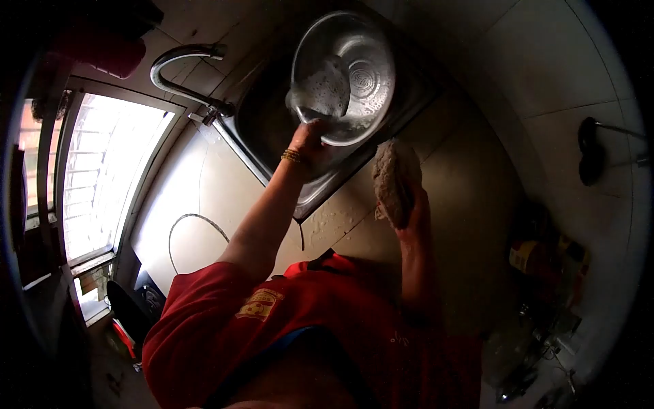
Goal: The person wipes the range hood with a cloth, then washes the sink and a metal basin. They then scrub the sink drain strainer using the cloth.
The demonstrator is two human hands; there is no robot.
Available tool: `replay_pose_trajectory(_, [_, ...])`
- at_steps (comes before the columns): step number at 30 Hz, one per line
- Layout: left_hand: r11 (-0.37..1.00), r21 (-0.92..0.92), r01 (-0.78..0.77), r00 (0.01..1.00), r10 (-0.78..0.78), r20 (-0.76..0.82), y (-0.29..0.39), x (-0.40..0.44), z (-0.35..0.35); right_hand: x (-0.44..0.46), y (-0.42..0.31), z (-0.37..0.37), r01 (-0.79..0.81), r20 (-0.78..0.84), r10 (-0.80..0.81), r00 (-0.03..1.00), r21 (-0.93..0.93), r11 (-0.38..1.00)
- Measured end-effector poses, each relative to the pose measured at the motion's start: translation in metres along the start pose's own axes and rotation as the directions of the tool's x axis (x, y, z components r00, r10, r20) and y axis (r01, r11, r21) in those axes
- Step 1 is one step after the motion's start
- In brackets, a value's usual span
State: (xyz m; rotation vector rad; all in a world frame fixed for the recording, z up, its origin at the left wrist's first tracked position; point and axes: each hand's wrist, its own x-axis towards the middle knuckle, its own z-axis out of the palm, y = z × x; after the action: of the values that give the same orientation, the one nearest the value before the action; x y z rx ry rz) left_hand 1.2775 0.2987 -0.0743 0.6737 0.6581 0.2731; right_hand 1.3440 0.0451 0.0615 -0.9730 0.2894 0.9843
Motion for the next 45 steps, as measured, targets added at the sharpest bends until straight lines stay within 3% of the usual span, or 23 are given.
replay_pose_trajectory(1, [0.955,0.27,-0.123,0.989,0.142,-0.05,0.003,0.003,-0.004,0.001,0.001,-0.001,0.0,0.001,0.0,1.0,-0.001,1.0])
replay_pose_trajectory(2, [0.987,0.088,-0.134,0.967,0.149,-0.205,0.035,-0.024,0.028,0.002,0.003,-0.002,-0.016,-0.004,0.016,1.0,0.011,1.0])
replay_pose_trajectory(3, [0.907,0.383,-0.175,0.957,0.248,-0.149,0.033,-0.004,-0.003,0.003,0.006,-0.004,-0.032,-0.009,0.032,0.999,0.025,0.999])
replay_pose_trajectory(4, [0.956,0.269,-0.117,0.954,0.183,-0.235,0.054,-0.021,0.013,0.004,0.008,-0.005,-0.029,-0.011,0.029,1.0,0.031,0.999])
replay_pose_trajectory(6, [0.914,0.369,-0.167,0.898,0.295,-0.325,0.068,-0.011,-0.001,0.009,0.013,-0.005,-0.052,0.073,0.052,0.996,0.004,0.999])
replay_pose_trajectory(7, [0.779,0.572,-0.257,0.87,0.444,-0.215,0.078,-0.008,-0.013,0.011,0.016,-0.007,-0.035,0.12,0.036,0.992,-0.013,0.999])
replay_pose_trajectory(8, [0.822,0.518,-0.239,0.846,0.438,-0.305,0.085,-0.013,-0.007,0.013,0.019,-0.007,-0.03,0.114,0.031,0.993,-0.007,1.0])
replay_pose_trajectory(10, [0.744,0.556,-0.37,0.835,0.529,-0.151,0.094,0.011,-0.048,0.017,0.024,-0.006,-0.067,0.15,0.064,0.987,0.017,0.998])
replay_pose_trajectory(11, [0.595,0.692,-0.409,0.797,0.603,-0.047,0.095,0.032,-0.079,0.018,0.026,-0.006,-0.077,0.149,0.073,0.986,0.017,0.997])
replay_pose_trajectory(12, [0.421,0.795,-0.437,0.754,0.653,0.069,0.112,0.015,-0.052,0.019,0.028,-0.005,-0.075,0.144,0.071,0.987,0.02,0.997])
replay_pose_trajectory(13, [0.135,0.968,-0.212,0.698,0.714,0.053,0.119,-0.012,-0.024,0.02,0.03,-0.005,-0.083,0.155,0.082,0.985,-0.003,0.997])
replay_pose_trajectory(14, [0.136,0.967,-0.215,0.701,0.711,0.056,0.122,-0.021,-0.015,0.02,0.031,-0.004,-0.089,0.167,0.093,0.982,-0.027,0.996])
replay_pose_trajectory(20, [-0.22,0.957,-0.191,0.588,0.755,0.291,0.125,-0.043,0.007,0.025,0.038,0.0,-0.082,0.115,0.095,0.989,-0.117,0.99])
replay_pose_trajectory(27, [-0.394,0.919,-0.02,0.656,0.688,0.309,0.139,-0.064,0.012,0.023,0.039,0.009,-0.041,0.102,0.063,0.993,-0.198,0.979])
replay_pose_trajectory(31, [-0.402,0.915,-0.022,0.628,0.707,0.325,0.142,-0.065,-0.003,0.021,0.037,0.019,-0.047,0.127,0.071,0.989,-0.185,0.982])
replay_pose_trajectory(34, [-0.281,0.96,-0.022,0.552,0.797,0.246,0.141,-0.069,-0.009,0.022,0.039,0.022,0.001,0.13,0.025,0.991,-0.193,0.981])
replay_pose_trajectory(36, [-0.087,0.992,-0.092,0.458,0.881,0.12,0.136,-0.067,-0.023,0.02,0.034,0.03,0.074,0.145,-0.031,0.989,-0.297,0.952])
replay_pose_trajectory(37, [0.019,0.999,-0.033,0.452,0.892,-0.002,0.131,-0.066,-0.027,0.023,0.031,0.033,0.071,0.146,-0.027,0.989,-0.303,0.95])
replay_pose_trajectory(38, [0.025,0.999,-0.03,0.45,0.893,-0.009,0.127,-0.069,-0.031,0.026,0.029,0.037,0.101,0.198,-0.043,0.979,-0.295,0.95])
replay_pose_trajectory(40, [0.541,0.841,-0.029,0.709,0.604,-0.364,0.117,-0.079,-0.038,0.037,0.023,0.048,0.127,0.25,-0.052,0.967,-0.294,0.947])
replay_pose_trajectory(42, [0.731,0.675,-0.105,0.768,0.491,-0.412,0.095,-0.077,-0.046,0.048,0.018,0.067,0.19,0.268,-0.07,0.961,-0.454,0.871])
replay_pose_trajectory(44, [0.81,0.554,-0.191,0.833,0.432,-0.345,0.069,-0.074,-0.057,0.059,0.019,0.093,0.197,0.267,-0.059,0.962,-0.529,0.826])
replay_pose_trajectory(45, [0.837,0.536,-0.11,0.847,0.361,-0.39,0.067,-0.08,-0.048,0.069,0.022,0.103,0.211,0.3,-0.047,0.953,-0.54,0.815])
